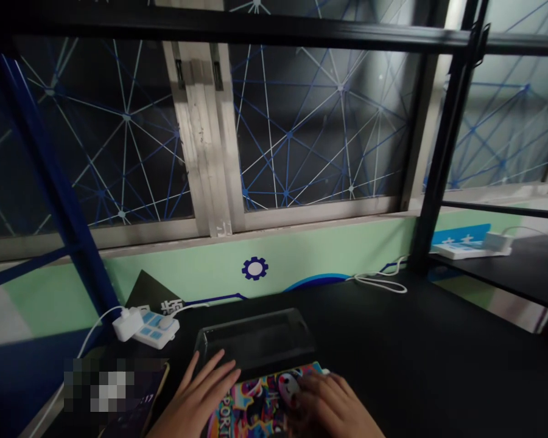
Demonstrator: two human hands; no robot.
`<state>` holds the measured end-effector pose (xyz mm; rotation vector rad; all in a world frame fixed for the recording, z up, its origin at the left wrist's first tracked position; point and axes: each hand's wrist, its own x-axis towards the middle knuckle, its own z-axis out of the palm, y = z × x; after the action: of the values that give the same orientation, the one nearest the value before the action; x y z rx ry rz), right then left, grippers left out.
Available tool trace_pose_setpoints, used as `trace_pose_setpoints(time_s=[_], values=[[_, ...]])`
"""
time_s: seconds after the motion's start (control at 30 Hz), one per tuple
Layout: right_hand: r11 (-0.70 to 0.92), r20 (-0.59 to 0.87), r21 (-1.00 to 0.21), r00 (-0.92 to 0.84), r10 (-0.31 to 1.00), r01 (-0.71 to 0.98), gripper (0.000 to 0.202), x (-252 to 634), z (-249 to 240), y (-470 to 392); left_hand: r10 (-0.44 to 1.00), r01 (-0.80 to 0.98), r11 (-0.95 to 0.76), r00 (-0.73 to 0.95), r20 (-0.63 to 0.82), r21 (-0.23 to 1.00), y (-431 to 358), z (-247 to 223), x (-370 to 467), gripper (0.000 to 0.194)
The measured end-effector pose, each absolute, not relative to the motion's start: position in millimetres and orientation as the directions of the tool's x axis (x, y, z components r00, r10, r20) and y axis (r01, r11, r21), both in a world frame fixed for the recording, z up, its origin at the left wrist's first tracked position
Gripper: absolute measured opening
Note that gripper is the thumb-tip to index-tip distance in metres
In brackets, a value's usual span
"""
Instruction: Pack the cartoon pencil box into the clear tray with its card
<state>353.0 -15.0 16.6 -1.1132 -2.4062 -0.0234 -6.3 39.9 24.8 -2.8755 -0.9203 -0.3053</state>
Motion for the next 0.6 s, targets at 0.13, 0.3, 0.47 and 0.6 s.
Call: trace_pose_setpoints(time_s=[0.13, 0.3, 0.47, 0.6], values=[[0.376, 0.29, -0.517, -0.256, 0.922, 0.769, 0.079, 368, 7, -12, 0.541, 0.589, -0.806, 0.776, 0.326, -0.064, 34, 30, -7, 0.101], [0.24, 0.132, -0.607, -0.202, 0.971, 0.757, 0.112, 372, 7, -14, 0.592, 0.655, -0.754, 0.651, 0.475, 0.042, 17, 40, -22, 0.105], [0.199, 0.13, -0.676, -0.151, 0.98, 0.709, 0.096, 368, 13, -22, 0.708, 0.633, -0.555, 0.019, 0.706, 0.539, -20, 26, -11, 0.048], [0.236, 0.161, -0.705, -0.172, 0.972, 0.669, 0.086, 367, 17, -25, 0.678, 0.557, -0.496, -0.232, 0.698, 0.666, -48, -6, 28, 0.039]])
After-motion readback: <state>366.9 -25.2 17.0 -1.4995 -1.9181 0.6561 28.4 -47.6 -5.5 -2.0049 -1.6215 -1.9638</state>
